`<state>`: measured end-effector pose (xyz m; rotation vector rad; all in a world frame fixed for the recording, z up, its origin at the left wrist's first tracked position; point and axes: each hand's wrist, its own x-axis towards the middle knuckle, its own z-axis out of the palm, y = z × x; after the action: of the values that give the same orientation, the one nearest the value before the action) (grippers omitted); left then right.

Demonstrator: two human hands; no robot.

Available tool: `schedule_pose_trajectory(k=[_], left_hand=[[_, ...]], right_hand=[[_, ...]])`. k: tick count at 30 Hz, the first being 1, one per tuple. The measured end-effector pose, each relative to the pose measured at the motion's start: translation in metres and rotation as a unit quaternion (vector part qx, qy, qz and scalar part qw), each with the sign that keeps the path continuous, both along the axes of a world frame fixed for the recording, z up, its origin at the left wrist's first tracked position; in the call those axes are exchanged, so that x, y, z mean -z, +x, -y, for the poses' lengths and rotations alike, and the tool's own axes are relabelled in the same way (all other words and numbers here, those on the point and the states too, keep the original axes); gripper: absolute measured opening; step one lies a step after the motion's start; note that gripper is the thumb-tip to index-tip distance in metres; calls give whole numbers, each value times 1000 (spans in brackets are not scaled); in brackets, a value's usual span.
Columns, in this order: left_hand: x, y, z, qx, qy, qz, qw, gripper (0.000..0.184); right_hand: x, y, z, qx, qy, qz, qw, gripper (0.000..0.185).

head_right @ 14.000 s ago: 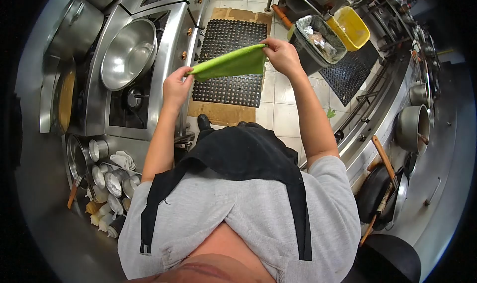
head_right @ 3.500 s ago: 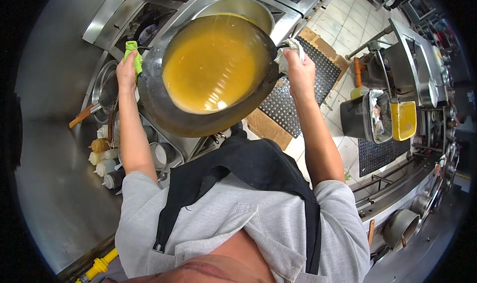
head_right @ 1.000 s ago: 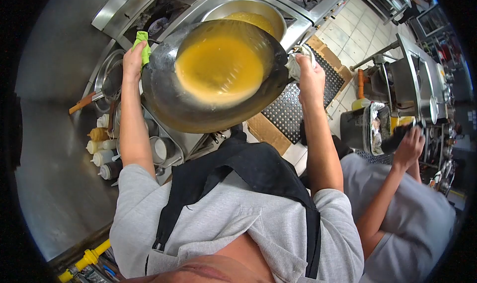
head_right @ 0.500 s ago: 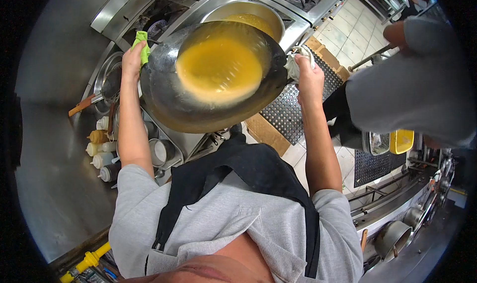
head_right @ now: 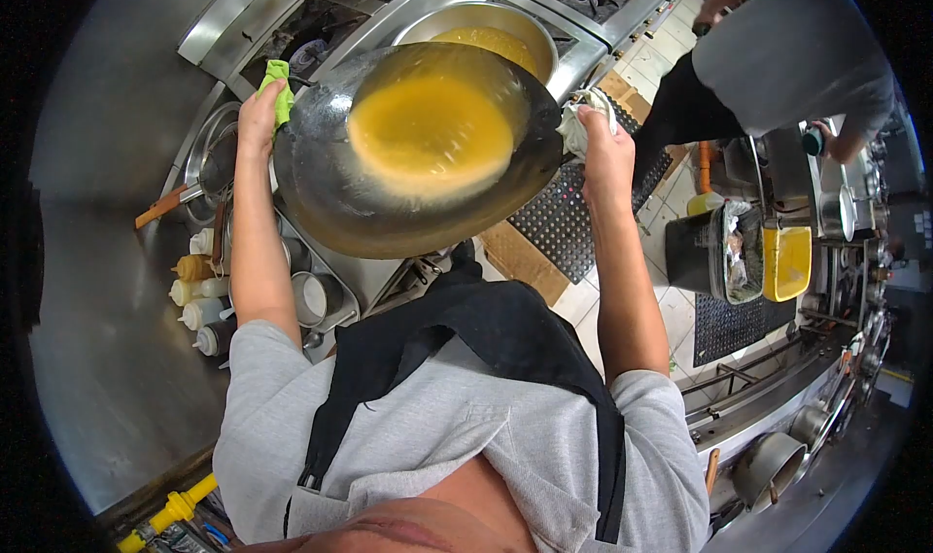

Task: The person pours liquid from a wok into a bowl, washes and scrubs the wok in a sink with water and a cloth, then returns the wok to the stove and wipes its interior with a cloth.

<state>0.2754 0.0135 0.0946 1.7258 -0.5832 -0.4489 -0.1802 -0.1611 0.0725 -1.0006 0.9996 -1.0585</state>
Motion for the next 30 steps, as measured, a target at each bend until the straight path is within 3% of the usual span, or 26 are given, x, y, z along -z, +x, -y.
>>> schedule_pose_trajectory(k=[10,30], left_hand=[[5,6,1,-1,2,-17,1000,31],[0,9,4,2,19,-18,1000,32]], right_hand=[[3,-2,3,-10,5,0,1000,29],[2,-2,8,-13,9,10,1000,26]])
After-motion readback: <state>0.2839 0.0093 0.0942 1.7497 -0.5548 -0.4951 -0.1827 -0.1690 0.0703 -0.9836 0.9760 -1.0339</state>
